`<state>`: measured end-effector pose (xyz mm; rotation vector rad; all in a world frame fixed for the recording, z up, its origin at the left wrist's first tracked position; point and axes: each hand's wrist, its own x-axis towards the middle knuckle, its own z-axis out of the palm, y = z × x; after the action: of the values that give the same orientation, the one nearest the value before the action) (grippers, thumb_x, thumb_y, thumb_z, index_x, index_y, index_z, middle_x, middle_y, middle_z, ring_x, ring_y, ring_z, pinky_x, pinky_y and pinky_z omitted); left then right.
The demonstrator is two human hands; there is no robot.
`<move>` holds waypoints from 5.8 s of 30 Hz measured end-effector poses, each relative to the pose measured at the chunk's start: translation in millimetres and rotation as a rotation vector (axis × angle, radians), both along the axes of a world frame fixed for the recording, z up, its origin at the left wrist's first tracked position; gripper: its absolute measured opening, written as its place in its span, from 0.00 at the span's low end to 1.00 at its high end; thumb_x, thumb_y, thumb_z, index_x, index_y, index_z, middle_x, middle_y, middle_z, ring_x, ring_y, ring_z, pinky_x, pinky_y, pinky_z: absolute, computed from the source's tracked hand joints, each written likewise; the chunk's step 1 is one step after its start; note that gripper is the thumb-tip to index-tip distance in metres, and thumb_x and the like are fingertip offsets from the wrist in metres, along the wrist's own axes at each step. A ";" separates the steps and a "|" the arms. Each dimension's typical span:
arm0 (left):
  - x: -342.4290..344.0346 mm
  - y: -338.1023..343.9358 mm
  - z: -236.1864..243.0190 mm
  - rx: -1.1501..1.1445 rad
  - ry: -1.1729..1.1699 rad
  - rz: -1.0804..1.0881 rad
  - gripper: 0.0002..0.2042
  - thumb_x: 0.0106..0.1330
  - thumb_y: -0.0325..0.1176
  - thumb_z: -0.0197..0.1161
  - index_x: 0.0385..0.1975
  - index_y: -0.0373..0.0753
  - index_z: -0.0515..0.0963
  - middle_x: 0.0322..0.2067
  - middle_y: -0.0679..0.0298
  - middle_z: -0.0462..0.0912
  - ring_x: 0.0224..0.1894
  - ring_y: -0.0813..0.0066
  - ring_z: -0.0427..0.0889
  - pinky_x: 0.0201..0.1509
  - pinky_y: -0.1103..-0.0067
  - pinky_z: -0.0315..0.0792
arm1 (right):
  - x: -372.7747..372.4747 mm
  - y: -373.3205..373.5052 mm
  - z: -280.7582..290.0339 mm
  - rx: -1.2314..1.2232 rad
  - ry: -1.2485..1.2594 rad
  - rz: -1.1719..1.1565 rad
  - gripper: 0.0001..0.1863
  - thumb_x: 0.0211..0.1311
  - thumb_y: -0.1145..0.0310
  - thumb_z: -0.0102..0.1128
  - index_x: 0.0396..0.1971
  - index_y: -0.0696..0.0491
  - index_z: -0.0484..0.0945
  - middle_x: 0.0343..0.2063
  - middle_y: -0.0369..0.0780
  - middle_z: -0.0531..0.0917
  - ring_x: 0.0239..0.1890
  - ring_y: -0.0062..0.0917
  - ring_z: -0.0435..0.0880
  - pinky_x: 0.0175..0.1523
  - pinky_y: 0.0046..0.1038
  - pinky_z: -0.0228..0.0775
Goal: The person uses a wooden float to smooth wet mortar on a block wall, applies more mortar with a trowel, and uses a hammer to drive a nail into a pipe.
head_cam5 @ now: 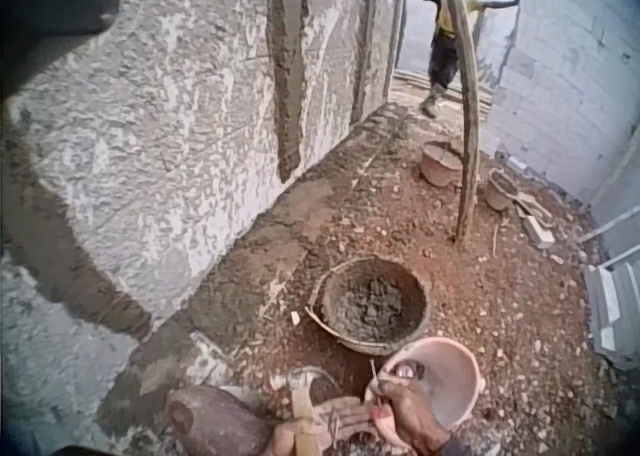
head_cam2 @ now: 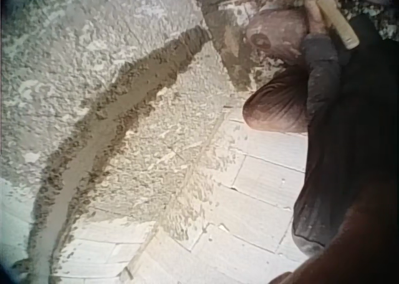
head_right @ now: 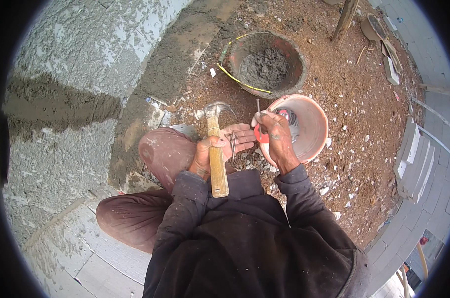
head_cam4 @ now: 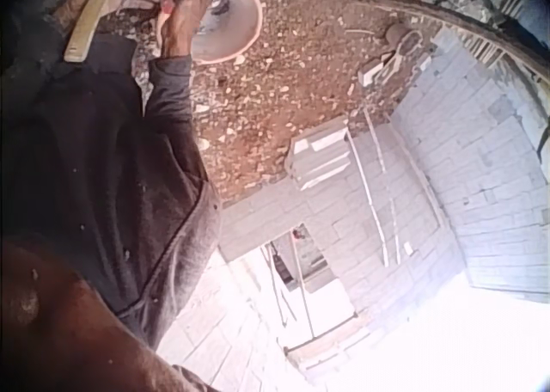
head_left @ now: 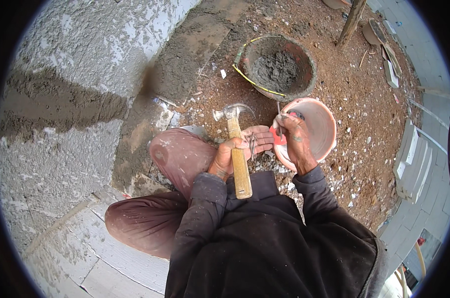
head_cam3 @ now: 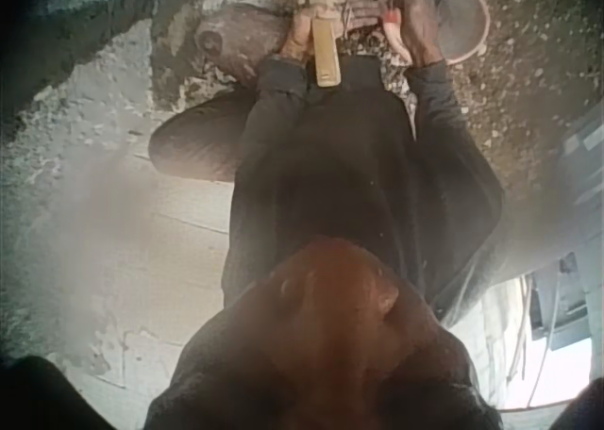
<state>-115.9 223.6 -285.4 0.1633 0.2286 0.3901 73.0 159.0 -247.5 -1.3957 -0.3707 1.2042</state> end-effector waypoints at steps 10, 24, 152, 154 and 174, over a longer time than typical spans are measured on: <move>1.9 3.9 -11.8 0.005 -0.071 0.124 0.40 0.55 0.36 0.59 0.69 0.22 0.61 0.67 0.38 0.68 0.73 0.46 0.66 0.82 0.58 0.53 | 47.4 -54.5 -21.3 -0.315 -1.121 0.253 0.16 0.65 0.58 0.68 0.29 0.57 0.86 0.22 0.46 0.84 0.22 0.34 0.80 0.33 0.37 0.71; 0.7 7.7 -4.7 0.001 0.013 0.189 0.42 0.51 0.36 0.61 0.68 0.20 0.61 0.67 0.36 0.68 0.74 0.44 0.65 0.82 0.56 0.53 | -15.7 -56.1 1.8 -0.146 -0.307 0.516 0.05 0.66 0.73 0.64 0.34 0.58 0.85 0.24 0.28 0.80 0.27 0.10 0.69 0.32 0.21 0.63; -102.8 33.3 -11.0 0.017 0.185 0.519 0.15 0.64 0.27 0.57 0.49 0.30 0.77 0.77 0.42 0.52 0.81 0.49 0.47 0.83 0.51 0.46 | 171.4 -95.6 -185.4 -0.782 -1.589 0.894 0.14 0.59 0.63 0.61 0.36 0.57 0.87 0.37 0.55 0.88 0.41 0.51 0.88 0.50 0.50 0.80; -106.7 34.2 -11.8 0.030 0.200 0.516 0.14 0.64 0.27 0.58 0.48 0.30 0.77 0.77 0.42 0.52 0.81 0.49 0.47 0.83 0.51 0.46 | 181.0 -84.4 -161.8 -0.747 -1.576 0.846 0.13 0.59 0.63 0.62 0.36 0.56 0.86 0.36 0.54 0.87 0.42 0.51 0.88 0.49 0.50 0.80; -104.4 33.2 -10.7 0.009 0.183 0.532 0.13 0.63 0.26 0.58 0.46 0.31 0.77 0.77 0.43 0.52 0.81 0.49 0.46 0.83 0.51 0.46 | 151.3 -109.1 -213.6 -0.504 -1.182 1.073 0.11 0.66 0.64 0.56 0.43 0.44 0.84 0.38 0.50 0.87 0.43 0.47 0.87 0.47 0.50 0.76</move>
<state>-220.3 256.8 -296.2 0.1457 0.4534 0.9067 224.3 50.0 -461.1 -2.3960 -1.9244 1.1452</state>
